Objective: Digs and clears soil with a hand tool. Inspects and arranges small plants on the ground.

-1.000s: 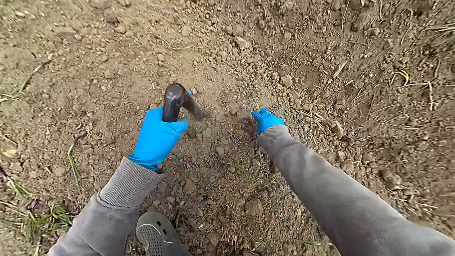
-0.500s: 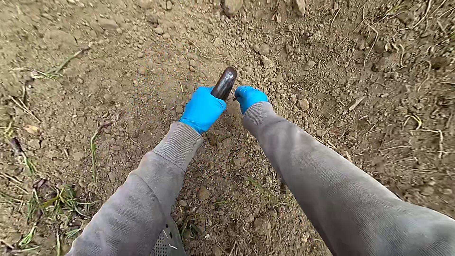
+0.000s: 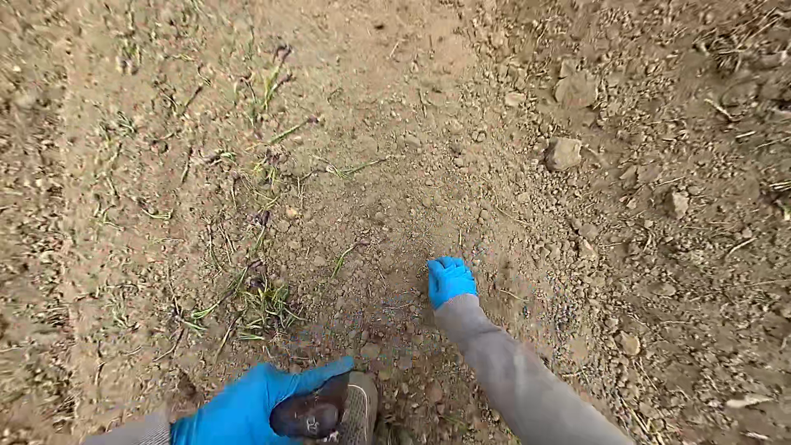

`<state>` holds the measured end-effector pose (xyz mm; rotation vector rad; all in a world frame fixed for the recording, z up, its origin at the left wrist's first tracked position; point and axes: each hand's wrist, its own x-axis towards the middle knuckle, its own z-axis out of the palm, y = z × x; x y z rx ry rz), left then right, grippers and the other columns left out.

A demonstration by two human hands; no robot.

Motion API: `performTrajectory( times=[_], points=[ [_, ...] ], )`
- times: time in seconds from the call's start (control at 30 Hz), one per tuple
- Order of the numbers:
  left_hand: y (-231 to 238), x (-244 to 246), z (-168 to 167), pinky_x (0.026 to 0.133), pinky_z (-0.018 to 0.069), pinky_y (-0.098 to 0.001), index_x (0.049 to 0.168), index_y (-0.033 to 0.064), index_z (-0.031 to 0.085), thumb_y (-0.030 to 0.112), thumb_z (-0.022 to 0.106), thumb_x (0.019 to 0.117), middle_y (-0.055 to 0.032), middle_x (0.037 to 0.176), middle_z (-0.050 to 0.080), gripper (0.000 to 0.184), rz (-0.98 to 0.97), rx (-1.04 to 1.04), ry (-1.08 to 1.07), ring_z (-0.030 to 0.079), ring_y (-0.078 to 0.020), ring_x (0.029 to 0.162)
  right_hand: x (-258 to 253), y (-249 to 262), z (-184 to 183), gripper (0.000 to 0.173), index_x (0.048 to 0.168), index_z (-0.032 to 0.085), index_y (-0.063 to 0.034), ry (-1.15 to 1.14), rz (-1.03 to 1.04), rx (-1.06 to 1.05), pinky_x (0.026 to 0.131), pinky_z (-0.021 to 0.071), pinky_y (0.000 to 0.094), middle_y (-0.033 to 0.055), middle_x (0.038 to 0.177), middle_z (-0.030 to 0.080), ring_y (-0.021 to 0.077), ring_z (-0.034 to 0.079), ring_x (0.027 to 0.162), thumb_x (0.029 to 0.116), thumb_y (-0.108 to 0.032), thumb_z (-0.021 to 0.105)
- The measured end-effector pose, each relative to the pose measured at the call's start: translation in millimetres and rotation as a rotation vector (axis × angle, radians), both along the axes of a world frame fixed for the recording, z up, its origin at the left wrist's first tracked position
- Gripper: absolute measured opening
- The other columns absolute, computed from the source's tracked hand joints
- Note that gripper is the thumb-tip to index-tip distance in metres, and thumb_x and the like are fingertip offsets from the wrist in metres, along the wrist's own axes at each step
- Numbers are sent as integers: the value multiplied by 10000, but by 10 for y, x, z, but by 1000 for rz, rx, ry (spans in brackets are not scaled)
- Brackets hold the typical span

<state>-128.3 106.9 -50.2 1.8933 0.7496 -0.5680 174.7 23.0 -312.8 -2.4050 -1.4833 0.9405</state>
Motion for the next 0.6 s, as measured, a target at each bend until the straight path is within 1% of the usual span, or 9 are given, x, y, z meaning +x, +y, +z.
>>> performTrajectory(
  times=[0.07,0.13,0.27,0.33,0.43,0.5,0.53,0.57,0.6],
  points=[
    [-154,-378,-6,816,592,-483,1505,298,534,211,718,904,-87,1112,760,634,233,-2,-34,739,-207,920,-354,625,269,406,1458,595,-142,131,192,-40,1098,451,581,176,1422,613,396,546,1351,1070,-211,498],
    [-378,-656,-216,905,589,-444,1515,268,523,162,703,916,-48,1220,737,634,416,-1,-65,730,-161,1012,-646,1144,384,476,1560,463,-176,234,222,-155,1062,480,615,195,1450,591,405,581,1326,1110,-331,441],
    [-846,-903,-876,1002,548,-407,1482,153,558,162,711,899,-61,1270,717,602,790,-15,-66,699,-143,1112,-940,1522,440,553,1420,571,-122,178,131,-329,988,503,649,206,1311,676,412,655,1215,1080,-536,439],
    [-1046,-939,-1109,1005,548,-363,1421,70,599,155,721,882,-76,1237,726,559,945,-4,-98,696,-118,1101,-1014,1459,526,431,1419,573,-135,94,147,-315,954,514,656,199,1295,684,422,668,1180,1099,-401,462],
    [-1086,-1032,-1153,1003,539,-414,1512,126,514,170,705,904,-91,1274,710,639,889,-81,-89,697,-164,1112,-1408,1394,829,520,1635,301,-184,107,302,-330,1019,491,630,221,1388,636,438,637,1247,1127,-227,406],
    [-1112,-1089,-1208,961,555,-473,1565,200,446,210,688,929,-102,1237,723,681,823,-113,-79,717,-209,1058,-1849,1234,624,432,1465,576,-131,158,489,-73,1020,517,590,177,1340,674,392,636,1249,1037,-81,544],
    [-1131,-1093,-1237,932,563,-505,1568,214,441,221,688,931,-120,1188,737,684,815,-111,-81,727,-240,1020,-2101,1247,569,431,1383,646,-142,194,623,-14,1052,494,584,156,1380,645,379,585,1310,966,-38,612],
    [-1158,-1092,-1273,888,570,-536,1572,225,435,230,690,930,-140,1114,749,690,808,-106,-92,734,-272,959,-2367,1317,572,489,1368,662,-179,209,757,-7,1103,449,592,148,1466,577,381,503,1394,898,-48,690],
    [-1167,-1088,-1297,858,575,-552,1577,241,426,252,694,935,-147,1062,754,696,797,-111,-94,737,-288,918,-2630,1431,614,635,1463,585,-240,193,897,-66,1160,365,626,152,1597,439,403,359,1501,868,-114,768]
  ],
)
